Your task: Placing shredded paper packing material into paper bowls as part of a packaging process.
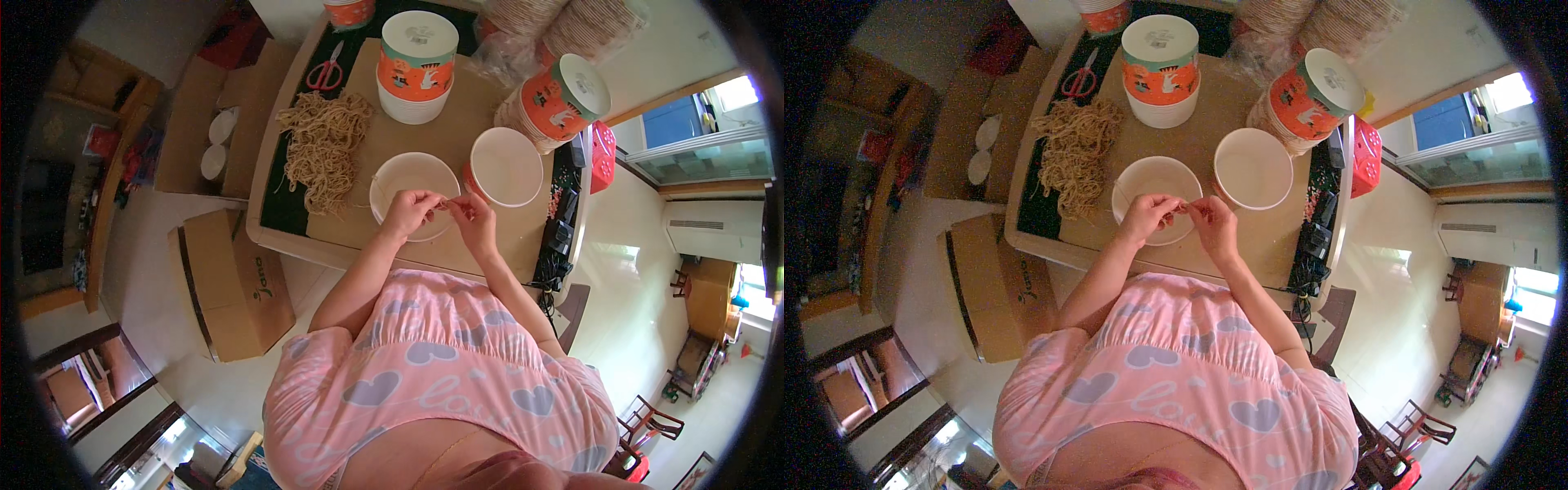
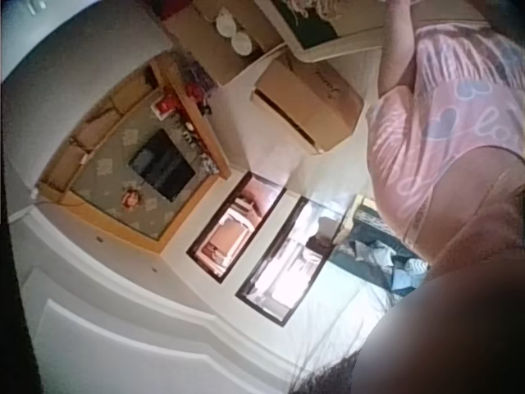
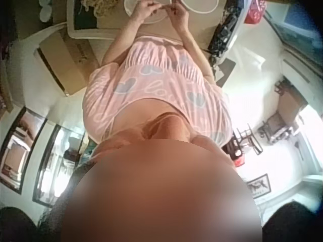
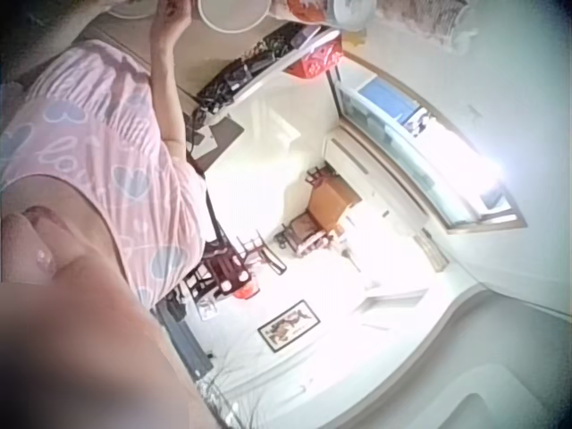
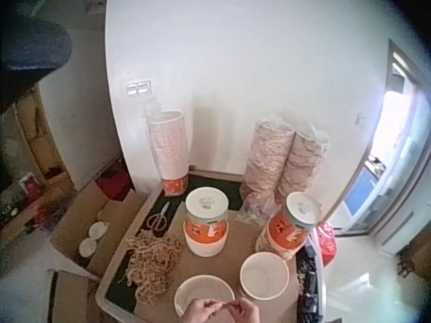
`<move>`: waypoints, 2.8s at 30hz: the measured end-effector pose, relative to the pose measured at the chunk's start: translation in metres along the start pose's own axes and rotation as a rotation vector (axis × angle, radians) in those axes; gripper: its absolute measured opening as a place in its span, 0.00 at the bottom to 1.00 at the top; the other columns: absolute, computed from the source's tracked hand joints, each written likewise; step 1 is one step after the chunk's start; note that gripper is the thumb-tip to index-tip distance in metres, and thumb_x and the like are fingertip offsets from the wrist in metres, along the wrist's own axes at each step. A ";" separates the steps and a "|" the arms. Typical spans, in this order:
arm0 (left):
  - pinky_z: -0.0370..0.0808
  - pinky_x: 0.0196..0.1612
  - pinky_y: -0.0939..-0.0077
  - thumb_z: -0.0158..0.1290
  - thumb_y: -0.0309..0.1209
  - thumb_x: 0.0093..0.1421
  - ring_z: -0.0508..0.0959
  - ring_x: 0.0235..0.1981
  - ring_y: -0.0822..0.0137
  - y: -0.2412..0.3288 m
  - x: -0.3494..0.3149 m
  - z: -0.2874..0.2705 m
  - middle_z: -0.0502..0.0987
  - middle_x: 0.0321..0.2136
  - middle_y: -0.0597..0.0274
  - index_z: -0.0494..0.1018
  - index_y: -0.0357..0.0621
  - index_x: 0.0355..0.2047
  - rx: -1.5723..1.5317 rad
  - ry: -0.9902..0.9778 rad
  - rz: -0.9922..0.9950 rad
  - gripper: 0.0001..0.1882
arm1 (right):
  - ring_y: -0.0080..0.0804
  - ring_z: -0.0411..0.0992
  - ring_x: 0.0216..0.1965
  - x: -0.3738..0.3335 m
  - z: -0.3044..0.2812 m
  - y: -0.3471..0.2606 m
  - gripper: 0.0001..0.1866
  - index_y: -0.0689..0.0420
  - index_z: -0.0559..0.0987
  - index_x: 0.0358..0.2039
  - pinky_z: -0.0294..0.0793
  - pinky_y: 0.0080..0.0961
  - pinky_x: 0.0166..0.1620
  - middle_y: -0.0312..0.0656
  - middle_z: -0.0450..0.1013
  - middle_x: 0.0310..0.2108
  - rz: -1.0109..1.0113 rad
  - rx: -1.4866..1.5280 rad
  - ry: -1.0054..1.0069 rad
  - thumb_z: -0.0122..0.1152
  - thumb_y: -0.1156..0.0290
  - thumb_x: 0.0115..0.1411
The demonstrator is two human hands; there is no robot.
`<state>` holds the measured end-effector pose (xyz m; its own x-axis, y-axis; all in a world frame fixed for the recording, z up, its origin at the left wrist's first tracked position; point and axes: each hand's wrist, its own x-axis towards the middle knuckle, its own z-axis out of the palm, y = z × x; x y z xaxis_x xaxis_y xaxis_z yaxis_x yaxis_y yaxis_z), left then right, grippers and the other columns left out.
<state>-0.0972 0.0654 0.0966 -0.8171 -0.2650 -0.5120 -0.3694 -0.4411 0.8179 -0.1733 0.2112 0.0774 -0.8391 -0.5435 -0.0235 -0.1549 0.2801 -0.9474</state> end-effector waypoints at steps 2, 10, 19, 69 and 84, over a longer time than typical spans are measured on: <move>0.65 0.19 0.86 0.53 0.27 0.56 0.70 0.19 0.81 -0.003 0.000 -0.003 0.79 0.26 0.66 0.78 0.40 0.32 0.006 0.013 0.015 0.06 | 0.19 0.66 0.24 0.000 0.001 -0.003 0.04 0.62 0.77 0.29 0.67 0.18 0.29 0.37 0.72 0.22 0.008 0.021 -0.001 0.60 0.76 0.54; 0.71 0.24 0.84 0.53 0.25 0.55 0.75 0.23 0.78 -0.014 0.003 -0.002 0.79 0.25 0.65 0.77 0.36 0.30 0.230 0.053 0.240 0.05 | 0.19 0.66 0.23 0.000 0.001 -0.014 0.05 0.61 0.76 0.30 0.67 0.18 0.28 0.38 0.73 0.24 0.016 -0.068 -0.083 0.61 0.77 0.52; 0.67 0.22 0.86 0.55 0.24 0.54 0.71 0.20 0.81 -0.013 0.001 -0.023 0.76 0.22 0.70 0.76 0.39 0.29 0.344 0.172 0.338 0.03 | 0.35 0.72 0.25 0.003 0.006 -0.026 0.07 0.60 0.73 0.32 0.72 0.26 0.28 0.46 0.73 0.28 -0.194 -0.213 -0.163 0.58 0.77 0.52; 0.66 0.21 0.84 0.52 0.29 0.59 0.69 0.18 0.80 -0.018 0.005 -0.012 0.75 0.20 0.68 0.74 0.38 0.27 0.421 0.170 0.382 0.07 | 0.27 0.67 0.16 -0.002 0.008 -0.024 0.04 0.58 0.77 0.33 0.66 0.22 0.22 0.44 0.71 0.20 -0.249 -0.311 -0.079 0.58 0.74 0.55; 0.73 0.30 0.78 0.50 0.27 0.59 0.77 0.24 0.71 -0.012 -0.003 -0.006 0.77 0.21 0.58 0.71 0.33 0.28 0.323 0.120 0.383 0.07 | 0.29 0.70 0.22 0.009 -0.003 -0.033 0.06 0.59 0.77 0.34 0.68 0.24 0.25 0.42 0.75 0.28 -0.172 -0.111 -0.163 0.59 0.75 0.54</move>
<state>-0.0879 0.0666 0.0869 -0.8709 -0.4610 -0.1705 -0.1867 -0.0107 0.9824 -0.1767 0.1992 0.1096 -0.7016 -0.7086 0.0748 -0.3517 0.2531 -0.9012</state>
